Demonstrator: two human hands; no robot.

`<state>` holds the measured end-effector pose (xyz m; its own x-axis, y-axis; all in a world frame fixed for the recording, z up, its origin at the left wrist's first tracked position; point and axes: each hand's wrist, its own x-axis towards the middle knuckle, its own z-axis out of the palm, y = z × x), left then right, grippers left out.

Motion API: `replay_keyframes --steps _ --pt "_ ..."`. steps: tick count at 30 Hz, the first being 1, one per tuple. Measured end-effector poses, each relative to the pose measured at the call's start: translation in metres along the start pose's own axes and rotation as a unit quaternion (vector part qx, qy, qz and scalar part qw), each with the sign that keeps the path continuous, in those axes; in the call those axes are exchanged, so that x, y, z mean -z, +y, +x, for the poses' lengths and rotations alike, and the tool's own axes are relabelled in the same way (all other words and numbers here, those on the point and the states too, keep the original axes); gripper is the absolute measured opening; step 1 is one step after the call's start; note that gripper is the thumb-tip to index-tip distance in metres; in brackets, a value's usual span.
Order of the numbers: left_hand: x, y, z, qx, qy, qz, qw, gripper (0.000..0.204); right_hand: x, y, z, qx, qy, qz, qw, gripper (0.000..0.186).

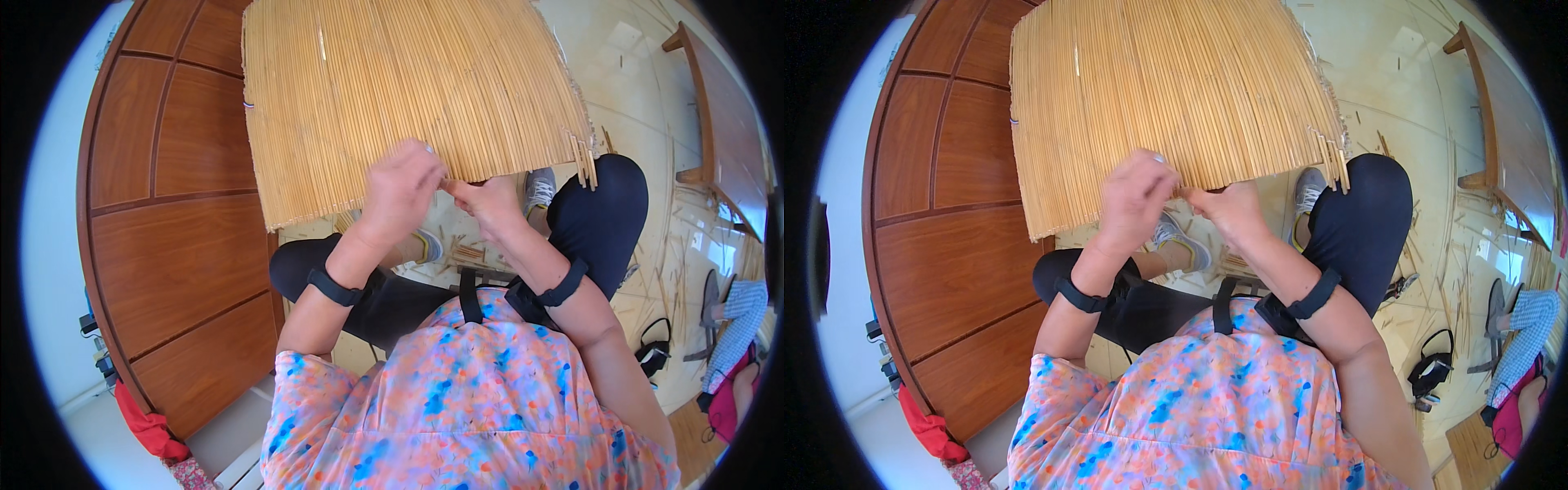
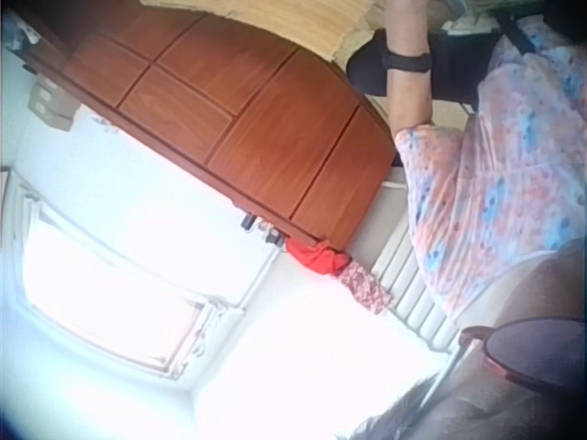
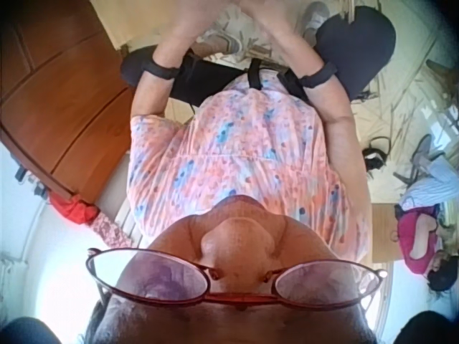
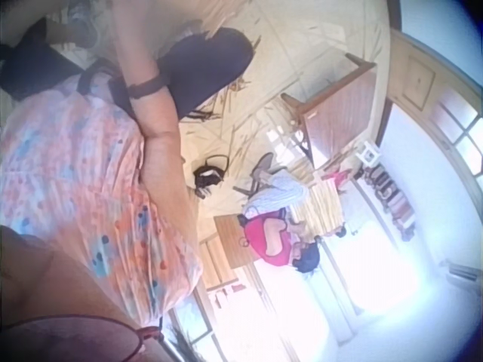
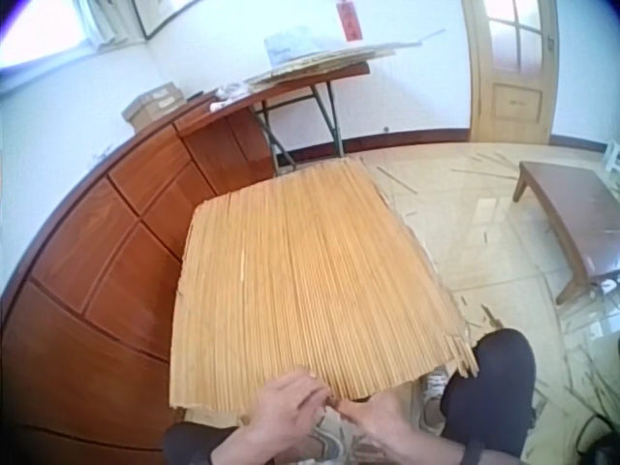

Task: The person weaves thin wooden rods or reeds together using a white cord and needle to construct a flexible mat.

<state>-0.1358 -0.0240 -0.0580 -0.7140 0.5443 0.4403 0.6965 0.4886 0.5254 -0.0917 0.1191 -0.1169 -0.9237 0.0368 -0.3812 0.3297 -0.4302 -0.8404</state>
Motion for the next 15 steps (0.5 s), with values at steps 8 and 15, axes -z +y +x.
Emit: replay_keyframes --steps 8,15 --pt "0.028 0.018 0.028 0.339 -0.019 -0.375 0.863 0.010 0.005 0.014 -0.002 -0.039 0.040 -0.030 0.998 0.013" --pt "0.084 0.026 0.082 0.251 0.107 -0.397 0.876 0.015 0.009 0.023 -0.003 -0.044 0.025 -0.024 0.998 0.013"
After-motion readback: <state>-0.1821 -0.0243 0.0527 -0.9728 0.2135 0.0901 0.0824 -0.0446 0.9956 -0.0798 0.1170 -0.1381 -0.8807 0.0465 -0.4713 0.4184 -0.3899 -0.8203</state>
